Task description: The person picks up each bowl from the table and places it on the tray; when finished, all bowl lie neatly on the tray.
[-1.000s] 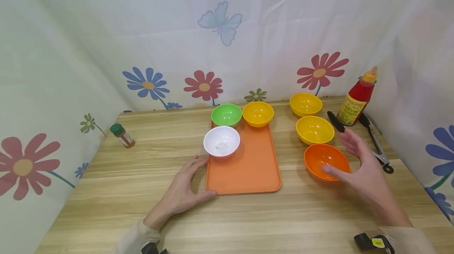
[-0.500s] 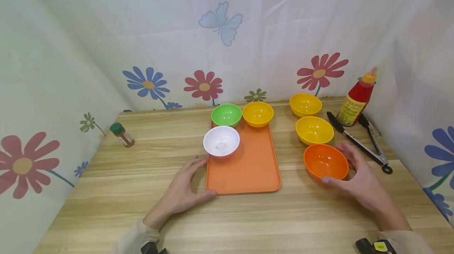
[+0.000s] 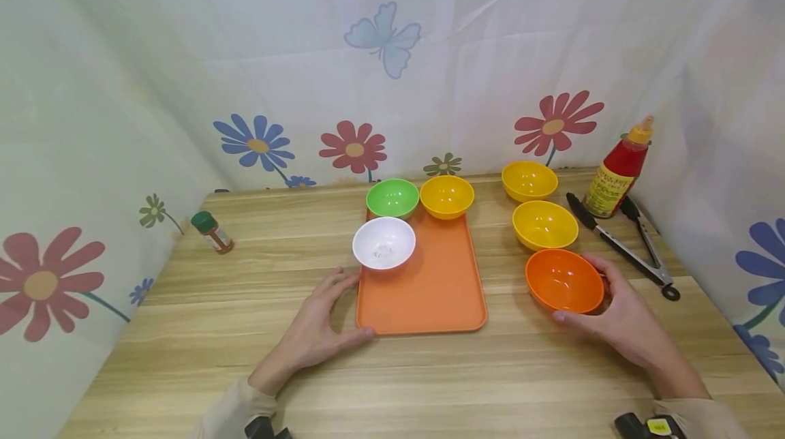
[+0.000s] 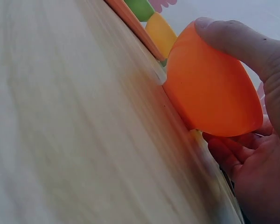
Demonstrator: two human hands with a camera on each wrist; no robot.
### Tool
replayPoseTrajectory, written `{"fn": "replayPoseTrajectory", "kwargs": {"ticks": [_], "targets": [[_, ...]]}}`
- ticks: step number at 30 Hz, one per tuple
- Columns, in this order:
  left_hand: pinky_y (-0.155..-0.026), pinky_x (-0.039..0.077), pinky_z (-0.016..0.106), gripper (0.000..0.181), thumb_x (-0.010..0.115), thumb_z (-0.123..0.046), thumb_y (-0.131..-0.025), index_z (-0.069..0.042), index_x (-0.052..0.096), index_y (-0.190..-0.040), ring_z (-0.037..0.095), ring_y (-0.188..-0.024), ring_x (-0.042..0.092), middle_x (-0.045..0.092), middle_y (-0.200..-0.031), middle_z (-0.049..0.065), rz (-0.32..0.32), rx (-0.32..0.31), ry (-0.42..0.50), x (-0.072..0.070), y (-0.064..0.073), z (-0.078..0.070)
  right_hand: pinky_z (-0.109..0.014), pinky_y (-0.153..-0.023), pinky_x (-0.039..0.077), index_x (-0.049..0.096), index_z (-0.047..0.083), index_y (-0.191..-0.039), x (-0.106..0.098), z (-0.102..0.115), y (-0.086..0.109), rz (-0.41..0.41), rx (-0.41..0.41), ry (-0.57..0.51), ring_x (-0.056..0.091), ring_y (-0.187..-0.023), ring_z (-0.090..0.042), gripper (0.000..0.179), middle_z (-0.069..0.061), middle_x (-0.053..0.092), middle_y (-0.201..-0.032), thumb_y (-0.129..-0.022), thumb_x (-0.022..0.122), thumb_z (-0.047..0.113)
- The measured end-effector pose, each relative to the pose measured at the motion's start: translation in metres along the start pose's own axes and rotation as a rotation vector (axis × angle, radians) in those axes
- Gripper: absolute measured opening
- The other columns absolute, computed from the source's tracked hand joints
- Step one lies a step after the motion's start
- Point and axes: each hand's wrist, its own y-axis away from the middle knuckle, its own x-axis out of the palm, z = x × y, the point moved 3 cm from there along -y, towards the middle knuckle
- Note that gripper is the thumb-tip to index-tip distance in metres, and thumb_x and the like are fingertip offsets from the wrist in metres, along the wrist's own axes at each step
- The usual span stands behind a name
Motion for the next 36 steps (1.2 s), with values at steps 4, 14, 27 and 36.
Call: {"fn": "replayPoseTrajectory", "kwargs": {"ticks": [4,14,27,36], "targets": [[-0.133,0.03,0.063,0.107,0.094,-0.065,-0.08,-0.01,0.055,-0.163,0.036,-0.168,0.029,0.052,-0.166,0.006,0.005,-0.003,-0.001,0.0,-0.001,0.001,0.003,-0.083,0.034,0.018,0.0,-0.174,0.0,0.001,0.0,-0.012,-0.02,-0.014,0.042,-0.141,-0.053,0.114,-0.035,0.037,-0.165,-0.095,0.092,0.035],[-0.132,0.031,0.066,0.107,0.094,-0.066,-0.08,-0.01,0.056,-0.163,0.038,-0.168,0.029,0.053,-0.166,0.007,0.001,-0.007,-0.001,-0.002,0.0,-0.002,0.004,-0.086,0.037,0.024,0.003,-0.173,0.001,0.008,0.0,-0.06,-0.07,-0.04,0.046,-0.129,-0.009,0.111,-0.029,0.041,-0.164,-0.092,0.095,0.03],[-0.133,0.031,0.064,0.107,0.094,-0.065,-0.08,-0.011,0.056,-0.163,0.037,-0.168,0.029,0.052,-0.167,0.009,0.006,0.008,0.001,0.0,0.0,-0.002,0.002,-0.087,0.042,0.025,0.005,-0.173,-0.002,0.023,-0.002,-0.067,-0.063,-0.078,0.046,-0.127,-0.005,0.107,-0.024,0.04,-0.165,-0.094,0.093,0.029],[-0.132,0.032,0.065,0.107,0.092,-0.067,-0.08,-0.012,0.055,-0.164,0.037,-0.167,0.03,0.052,-0.167,0.007,-0.001,0.011,-0.014,0.0,0.001,-0.001,0.003,-0.089,0.04,0.028,0.01,-0.173,0.001,0.05,-0.013,-0.075,-0.105,-0.073,0.045,-0.14,-0.04,0.109,-0.023,0.043,-0.164,-0.09,0.097,0.032]]}}
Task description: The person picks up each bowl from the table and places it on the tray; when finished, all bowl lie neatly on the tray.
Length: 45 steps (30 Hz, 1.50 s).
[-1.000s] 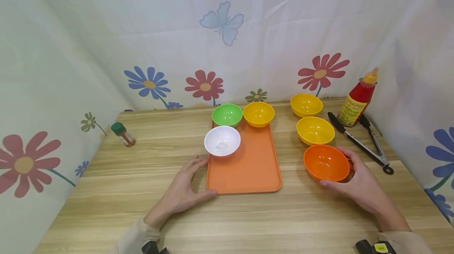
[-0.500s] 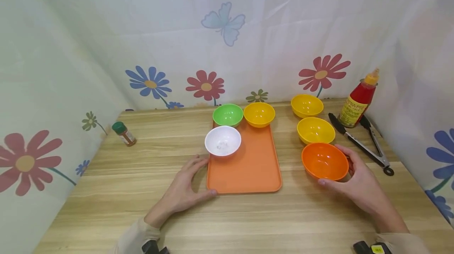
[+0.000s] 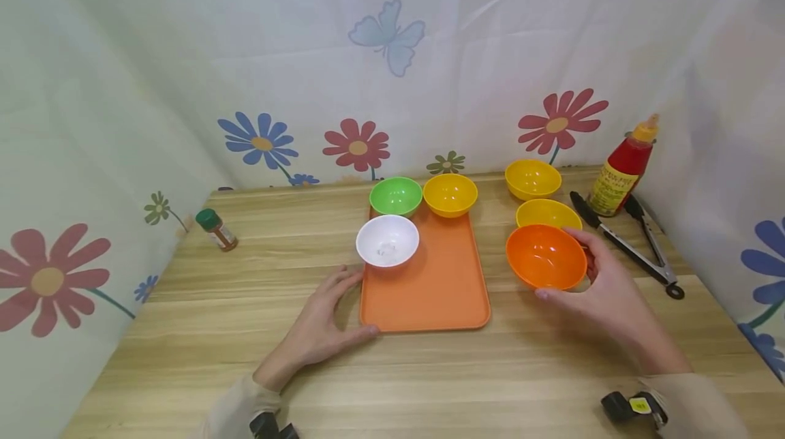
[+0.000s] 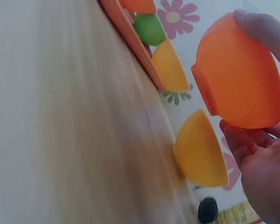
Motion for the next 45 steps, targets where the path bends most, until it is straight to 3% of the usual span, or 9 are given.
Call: {"fn": "replayPoseTrajectory", "kwargs": {"ticks": [8,15,24,36,39,42,45], "targets": [[-0.132,0.032,0.064,0.108,0.092,-0.067,-0.08,-0.009,0.055,-0.164,0.037,-0.167,0.031,0.051,-0.167,0.009,0.008,0.016,0.017,0.001,-0.001,-0.001,0.003,-0.091,0.04,0.032,0.009,-0.171,0.011,0.017,-0.014,0.001,-0.074,0.001,0.05,-0.136,-0.035,0.108,-0.022,0.048,-0.161,-0.088,0.098,0.028],[-0.133,0.031,0.063,0.108,0.093,-0.067,-0.081,-0.009,0.055,-0.164,0.035,-0.167,0.03,0.051,-0.167,0.007,0.018,0.006,0.011,0.002,-0.001,-0.001,0.0,-0.094,0.045,0.036,0.01,-0.169,0.018,0.03,-0.028,0.019,-0.141,-0.028,0.051,-0.128,-0.011,0.103,-0.019,0.052,-0.158,-0.088,0.098,0.025],[-0.134,0.029,0.061,0.108,0.092,-0.066,-0.081,-0.011,0.053,-0.166,0.034,-0.169,0.027,0.049,-0.169,0.006,0.027,-0.009,0.002,0.003,-0.002,0.0,-0.001,-0.094,0.045,0.031,0.01,-0.172,0.028,0.04,-0.043,0.07,-0.131,-0.052,0.052,-0.139,-0.04,0.106,-0.021,0.047,-0.162,-0.091,0.096,0.033],[-0.135,0.028,0.061,0.109,0.093,-0.066,-0.081,-0.012,0.052,-0.167,0.034,-0.169,0.026,0.049,-0.17,0.006,0.03,-0.014,0.0,0.002,-0.002,-0.001,-0.002,-0.096,0.043,0.031,0.011,-0.172,0.044,0.049,-0.062,0.115,-0.141,-0.062,0.052,-0.143,-0.042,0.107,-0.019,0.047,-0.165,-0.09,0.096,0.038],[-0.134,0.029,0.062,0.108,0.093,-0.065,-0.081,-0.011,0.053,-0.166,0.036,-0.169,0.027,0.05,-0.168,0.007,0.023,-0.003,0.006,0.0,-0.002,-0.002,-0.014,-0.106,0.049,0.031,0.013,-0.173,0.048,0.049,-0.066,0.13,-0.126,-0.051,0.052,-0.144,-0.041,0.11,-0.017,0.047,-0.166,-0.089,0.096,0.042],[-0.133,0.03,0.065,0.108,0.093,-0.065,-0.081,-0.01,0.054,-0.165,0.038,-0.168,0.028,0.051,-0.167,0.008,0.017,0.005,0.013,-0.001,-0.001,-0.001,-0.042,-0.118,0.054,0.03,0.015,-0.173,0.054,0.049,-0.07,0.145,-0.107,-0.043,0.052,-0.144,-0.04,0.113,-0.016,0.046,-0.167,-0.088,0.096,0.046],[-0.133,0.03,0.064,0.108,0.093,-0.066,-0.081,-0.01,0.054,-0.165,0.037,-0.168,0.028,0.051,-0.167,0.007,0.015,0.002,0.011,-0.001,-0.001,-0.001,-0.066,-0.12,0.049,0.029,0.015,-0.174,0.06,0.05,-0.073,0.161,-0.093,-0.057,0.052,-0.144,-0.041,0.116,-0.017,0.046,-0.168,-0.086,0.097,0.048]]}}
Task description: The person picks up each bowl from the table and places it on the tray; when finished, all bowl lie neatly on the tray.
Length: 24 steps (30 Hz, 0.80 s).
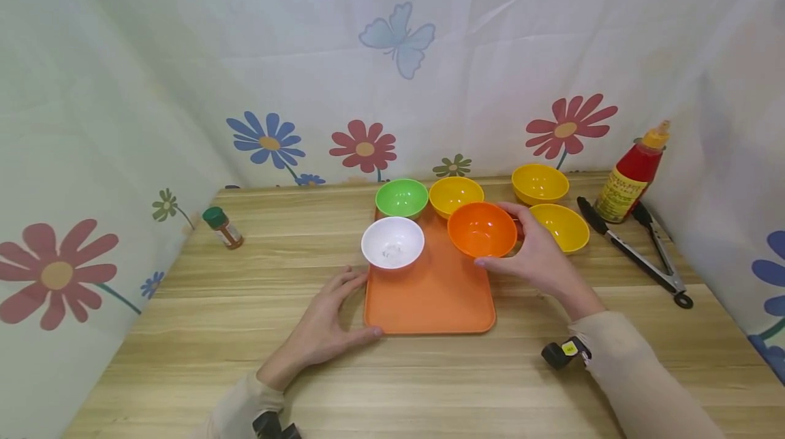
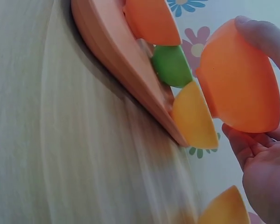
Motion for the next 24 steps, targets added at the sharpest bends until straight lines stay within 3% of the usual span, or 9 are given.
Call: {"fn": "replayPoseTrajectory", "kwargs": {"ticks": [11,19,24], "targets": [[-0.134,0.029,0.063,0.109,0.093,-0.067,-0.081,-0.011,0.053,-0.166,0.036,-0.168,0.028,0.051,-0.167,0.007,0.004,-0.005,0.006,-0.001,0.001,0.001,-0.067,-0.121,0.048,0.031,0.015,-0.172,0.019,-0.001,-0.012,0.035,0.022,-0.044,0.053,-0.143,-0.041,0.116,-0.017,0.047,-0.167,-0.084,0.099,0.049],[-0.133,0.03,0.064,0.109,0.092,-0.069,-0.081,-0.011,0.054,-0.166,0.035,-0.168,0.028,0.051,-0.167,0.005,0.009,-0.017,-0.006,0.0,0.001,0.001,-0.062,-0.12,0.051,0.035,0.019,-0.168,0.029,-0.012,-0.018,0.063,0.017,-0.063,0.056,-0.14,-0.036,0.113,-0.009,0.05,-0.162,-0.081,0.099,0.053],[-0.134,0.03,0.061,0.11,0.092,-0.068,-0.081,-0.012,0.052,-0.167,0.033,-0.169,0.027,0.05,-0.168,0.004,0.016,-0.022,-0.019,0.0,0.0,0.001,-0.061,-0.119,0.052,0.032,0.019,-0.169,0.033,-0.016,-0.018,0.077,0.056,-0.059,0.055,-0.14,-0.036,0.116,-0.011,0.049,-0.16,-0.081,0.099,0.055]]}}
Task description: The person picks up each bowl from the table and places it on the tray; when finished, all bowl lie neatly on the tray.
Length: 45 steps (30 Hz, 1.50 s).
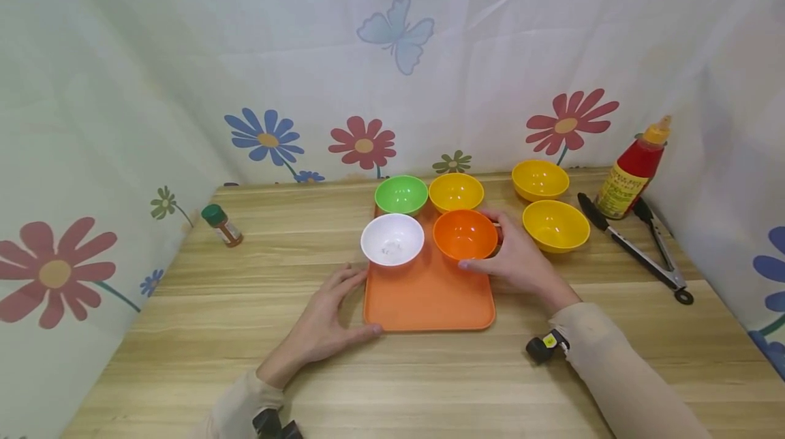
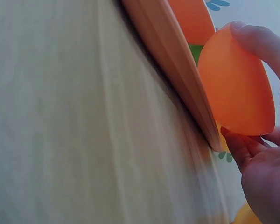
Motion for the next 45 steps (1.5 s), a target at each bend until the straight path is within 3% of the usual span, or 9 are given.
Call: {"fn": "replayPoseTrajectory", "kwargs": {"ticks": [7,17,25,34,39,45], "targets": [[-0.134,0.03,0.061,0.11,0.092,-0.068,-0.081,-0.013,0.051,-0.167,0.032,-0.168,0.028,0.049,-0.169,0.005,0.001,0.005,0.004,-0.001,0.0,-0.001,-0.063,-0.119,0.052,0.029,0.017,-0.172,0.001,0.0,0.0,0.013,0.011,0.02,0.053,-0.143,-0.039,0.121,-0.015,0.047,-0.164,-0.081,0.098,0.056],[-0.134,0.03,0.059,0.11,0.091,-0.069,-0.082,-0.014,0.051,-0.168,0.031,-0.168,0.028,0.048,-0.17,0.005,0.002,0.006,-0.008,-0.001,-0.001,0.0,-0.063,-0.126,0.044,0.032,0.016,-0.17,0.003,-0.005,-0.005,0.008,-0.018,0.037,0.051,-0.146,-0.036,0.118,-0.011,0.046,-0.164,-0.081,0.098,0.059],[-0.133,0.031,0.063,0.108,0.093,-0.066,-0.081,-0.011,0.054,-0.165,0.036,-0.167,0.03,0.052,-0.166,0.006,-0.022,0.039,0.004,-0.001,-0.001,0.0,-0.064,-0.126,0.044,0.028,0.016,-0.174,0.003,-0.004,-0.005,0.016,-0.001,0.041,0.05,-0.147,-0.038,0.125,-0.012,0.043,-0.168,-0.08,0.097,0.061],[-0.133,0.032,0.062,0.108,0.093,-0.066,-0.081,-0.01,0.054,-0.165,0.035,-0.166,0.032,0.052,-0.166,0.006,-0.021,0.038,0.007,0.0,-0.001,0.001,-0.065,-0.123,0.047,0.018,0.017,-0.178,0.002,0.001,-0.001,0.035,-0.029,0.023,0.048,-0.147,-0.041,0.129,-0.015,0.037,-0.173,-0.083,0.099,0.05],[-0.133,0.032,0.061,0.109,0.093,-0.066,-0.081,-0.01,0.054,-0.165,0.034,-0.166,0.032,0.051,-0.166,0.006,-0.018,0.036,0.004,0.0,-0.002,0.001,-0.068,-0.125,0.042,0.015,0.017,-0.179,-0.004,0.005,0.001,0.02,-0.033,0.013,0.043,-0.153,-0.045,0.129,-0.015,0.032,-0.178,-0.085,0.098,0.047],[-0.134,0.031,0.061,0.109,0.094,-0.065,-0.081,-0.01,0.054,-0.165,0.035,-0.167,0.032,0.051,-0.167,0.007,-0.013,0.03,0.009,-0.001,-0.002,0.0,-0.073,-0.128,0.034,0.016,0.017,-0.179,-0.014,0.011,0.002,-0.02,-0.054,0.019,0.038,-0.157,-0.048,0.125,-0.02,0.036,-0.177,-0.087,0.097,0.045]]}}
